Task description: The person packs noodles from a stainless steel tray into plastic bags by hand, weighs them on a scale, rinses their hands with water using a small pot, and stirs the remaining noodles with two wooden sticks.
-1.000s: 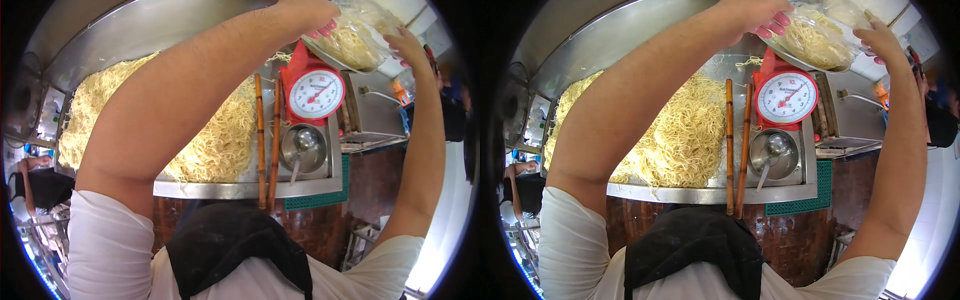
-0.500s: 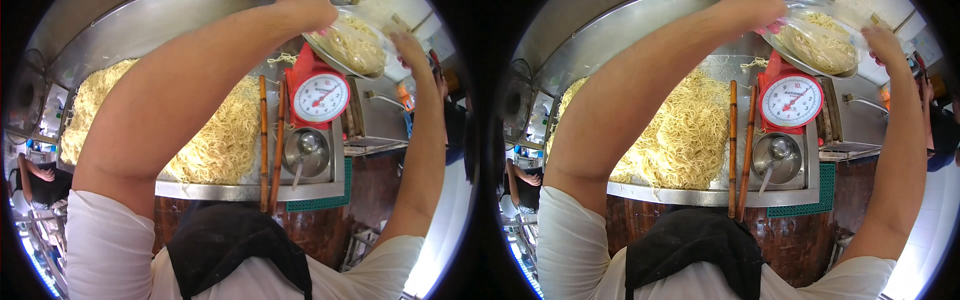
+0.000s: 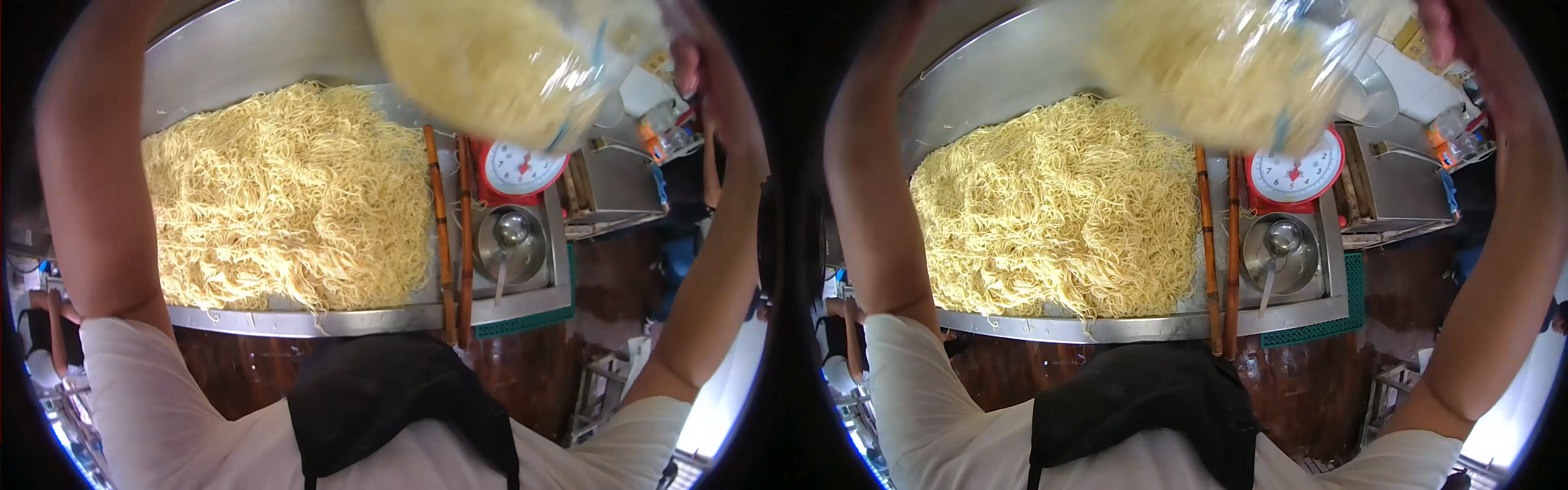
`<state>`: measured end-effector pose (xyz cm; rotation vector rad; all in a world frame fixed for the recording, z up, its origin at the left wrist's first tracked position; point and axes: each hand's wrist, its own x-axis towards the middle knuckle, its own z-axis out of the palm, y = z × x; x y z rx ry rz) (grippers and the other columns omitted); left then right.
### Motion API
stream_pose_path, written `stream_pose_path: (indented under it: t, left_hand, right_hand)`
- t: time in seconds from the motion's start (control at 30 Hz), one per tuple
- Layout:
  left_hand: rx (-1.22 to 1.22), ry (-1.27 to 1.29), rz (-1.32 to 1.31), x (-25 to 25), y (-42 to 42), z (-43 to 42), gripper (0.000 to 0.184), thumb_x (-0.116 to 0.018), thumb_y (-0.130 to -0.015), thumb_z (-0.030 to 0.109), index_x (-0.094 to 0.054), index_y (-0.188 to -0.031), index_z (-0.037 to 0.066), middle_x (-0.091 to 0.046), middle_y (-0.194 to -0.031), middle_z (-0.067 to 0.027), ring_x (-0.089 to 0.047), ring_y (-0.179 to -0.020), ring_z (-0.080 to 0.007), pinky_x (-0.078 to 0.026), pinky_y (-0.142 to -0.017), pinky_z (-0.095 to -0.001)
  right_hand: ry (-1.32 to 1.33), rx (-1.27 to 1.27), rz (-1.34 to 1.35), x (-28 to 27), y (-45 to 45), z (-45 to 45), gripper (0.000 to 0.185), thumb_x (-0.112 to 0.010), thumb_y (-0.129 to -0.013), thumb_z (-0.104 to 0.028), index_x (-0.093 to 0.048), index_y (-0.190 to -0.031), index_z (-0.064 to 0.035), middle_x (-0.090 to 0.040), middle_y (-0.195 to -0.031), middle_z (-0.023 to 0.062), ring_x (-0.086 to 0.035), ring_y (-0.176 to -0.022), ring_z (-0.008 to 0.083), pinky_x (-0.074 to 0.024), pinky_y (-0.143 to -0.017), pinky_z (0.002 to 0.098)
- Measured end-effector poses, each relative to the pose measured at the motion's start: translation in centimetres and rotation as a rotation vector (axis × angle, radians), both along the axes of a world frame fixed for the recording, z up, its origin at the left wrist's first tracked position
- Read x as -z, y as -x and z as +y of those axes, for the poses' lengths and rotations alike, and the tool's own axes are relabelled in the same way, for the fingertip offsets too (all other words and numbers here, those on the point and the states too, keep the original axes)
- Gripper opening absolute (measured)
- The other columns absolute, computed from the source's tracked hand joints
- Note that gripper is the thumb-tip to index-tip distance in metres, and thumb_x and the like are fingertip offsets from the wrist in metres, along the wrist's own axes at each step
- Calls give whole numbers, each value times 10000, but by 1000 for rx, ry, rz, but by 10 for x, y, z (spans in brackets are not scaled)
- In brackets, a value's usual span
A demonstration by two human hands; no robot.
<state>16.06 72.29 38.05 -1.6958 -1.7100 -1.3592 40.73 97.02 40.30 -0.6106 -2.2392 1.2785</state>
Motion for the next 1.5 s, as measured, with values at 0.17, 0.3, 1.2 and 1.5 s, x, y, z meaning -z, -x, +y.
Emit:
stream_pose_path:
  t: [0.17, 0.3, 1.2, 1.5]
  left_hand:
    - [398, 473, -520, 73, -8, -108, 53, -499, -717, 1, -507, -730, 53, -486, -705, -31, -454, -550, -114, -366, -500, -246]
    - [288, 853, -536, 148, -18, -167, 70, -486, -707, -26, -492, -699, 44, -498, -603, -95, -466, -508, -232, -375, -486, -326]
    - [280, 435, -1160, 291, -87, -183, 293, -657, -875, 235, -613, -1078, 28, -608, -980, -98, -592, -910, -216, -440, -883, -338]
    - [-111, 431, -657, 345, -51, -220, 371, -719, -789, 266, -628, -1073, 45, -602, -1141, -153, -563, -1060, -333, -444, -909, -401]
  right_hand:
    - [225, -211, -370, 109, 7, -119, 193, -535, -870, -114, -586, -1049, -63, -610, -756, 12, -610, -649, 94, -511, -571, 224]
    - [-90, -502, -687, 210, 9, -168, 168, -521, -866, -52, -580, -1021, -73, -593, -827, 10, -593, -720, 129, -488, -618, 275]
    - [-37, -454, -365, 323, 24, -299, 846, -811, -695, -258, -373, -1390, -55, -397, -1396, 212, -448, -1237, 372, -364, -1030, 445]
    - [395, -29, -112, 389, 83, -329, 197, -610, -866, -163, -631, -974, 1, -653, -851, 140, -640, -815, 260, -498, -741, 364]
